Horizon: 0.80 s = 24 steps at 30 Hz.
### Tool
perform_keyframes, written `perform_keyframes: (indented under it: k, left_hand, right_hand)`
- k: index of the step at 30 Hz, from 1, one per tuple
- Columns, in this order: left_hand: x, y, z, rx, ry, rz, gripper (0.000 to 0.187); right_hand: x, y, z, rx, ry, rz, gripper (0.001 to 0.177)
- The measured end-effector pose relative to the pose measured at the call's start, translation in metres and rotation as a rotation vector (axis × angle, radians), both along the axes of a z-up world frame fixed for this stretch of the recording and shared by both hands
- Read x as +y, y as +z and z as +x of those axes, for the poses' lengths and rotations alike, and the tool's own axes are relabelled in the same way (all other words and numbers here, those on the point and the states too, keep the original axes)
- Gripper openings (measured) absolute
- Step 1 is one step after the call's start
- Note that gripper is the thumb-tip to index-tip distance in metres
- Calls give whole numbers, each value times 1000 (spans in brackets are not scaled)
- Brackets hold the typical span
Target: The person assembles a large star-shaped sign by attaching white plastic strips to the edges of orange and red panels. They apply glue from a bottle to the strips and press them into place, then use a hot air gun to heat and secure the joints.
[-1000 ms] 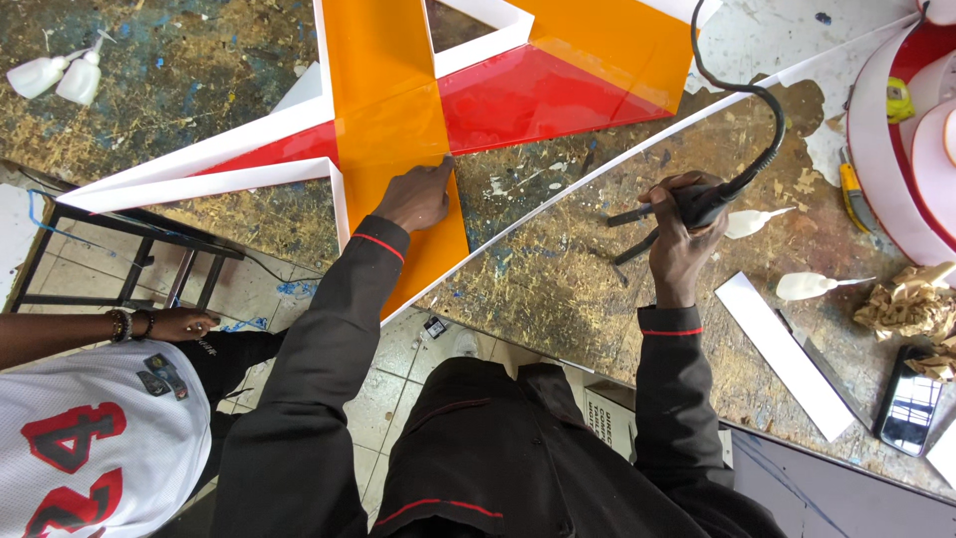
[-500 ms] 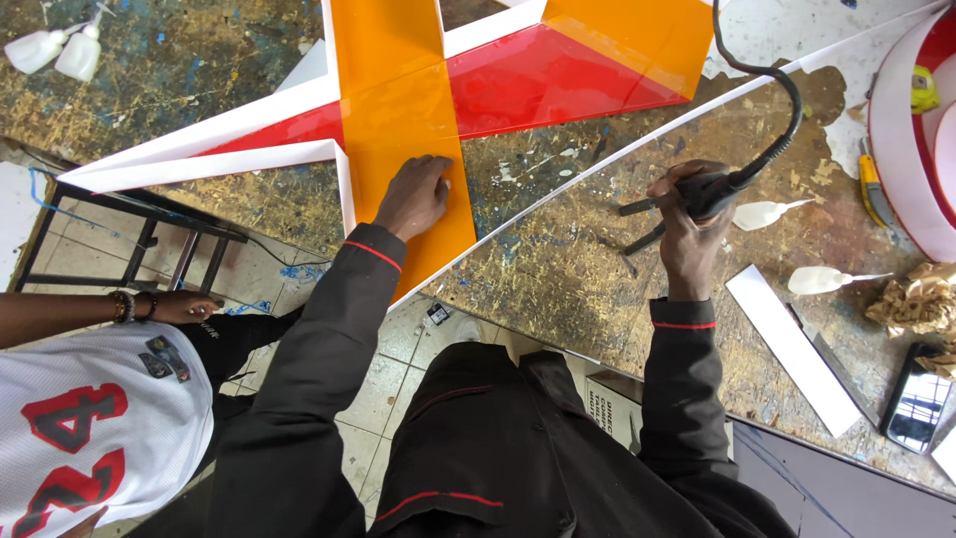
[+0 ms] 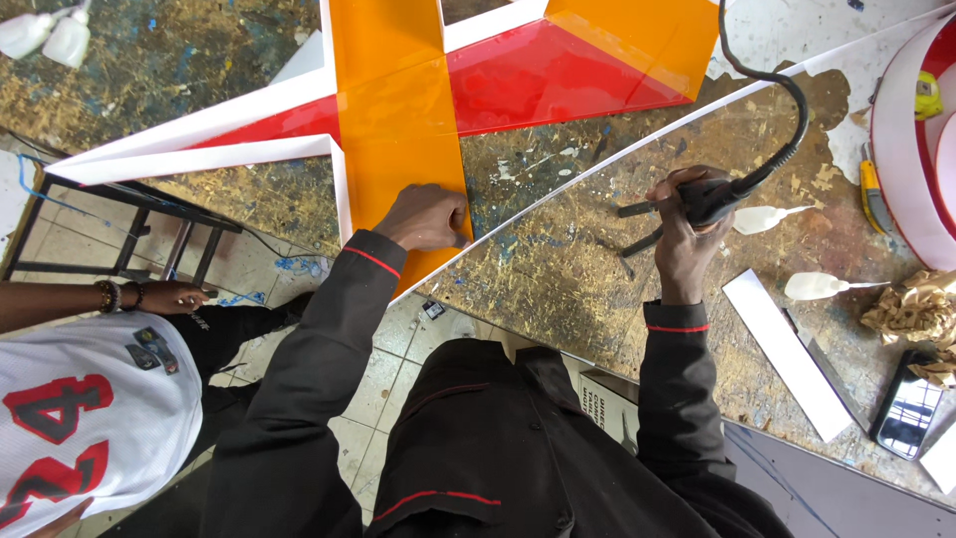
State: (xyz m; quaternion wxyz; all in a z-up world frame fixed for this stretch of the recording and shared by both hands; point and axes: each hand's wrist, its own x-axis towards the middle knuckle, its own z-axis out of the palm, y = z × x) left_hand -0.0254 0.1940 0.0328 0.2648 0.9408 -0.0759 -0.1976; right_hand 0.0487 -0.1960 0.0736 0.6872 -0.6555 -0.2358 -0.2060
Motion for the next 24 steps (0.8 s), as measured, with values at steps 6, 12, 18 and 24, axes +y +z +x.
perform_keyframes:
  k: [6, 12, 18, 24]
  left_hand:
    - [1, 2, 3, 24, 51, -64, 29]
    - [2, -6, 7, 11, 69, -64, 33]
    - [-1, 1, 5, -16, 81, -104, 31]
    - [-3, 0, 5, -43, -60, 32, 30]
  right_hand:
    - [2, 0, -3, 19, -8, 24, 22]
    - [3, 0, -4, 38, -28, 31, 23]
    - [2, 6, -4, 34, -25, 12, 23]
    - [-1, 0, -1, 33, -33, 29, 27]
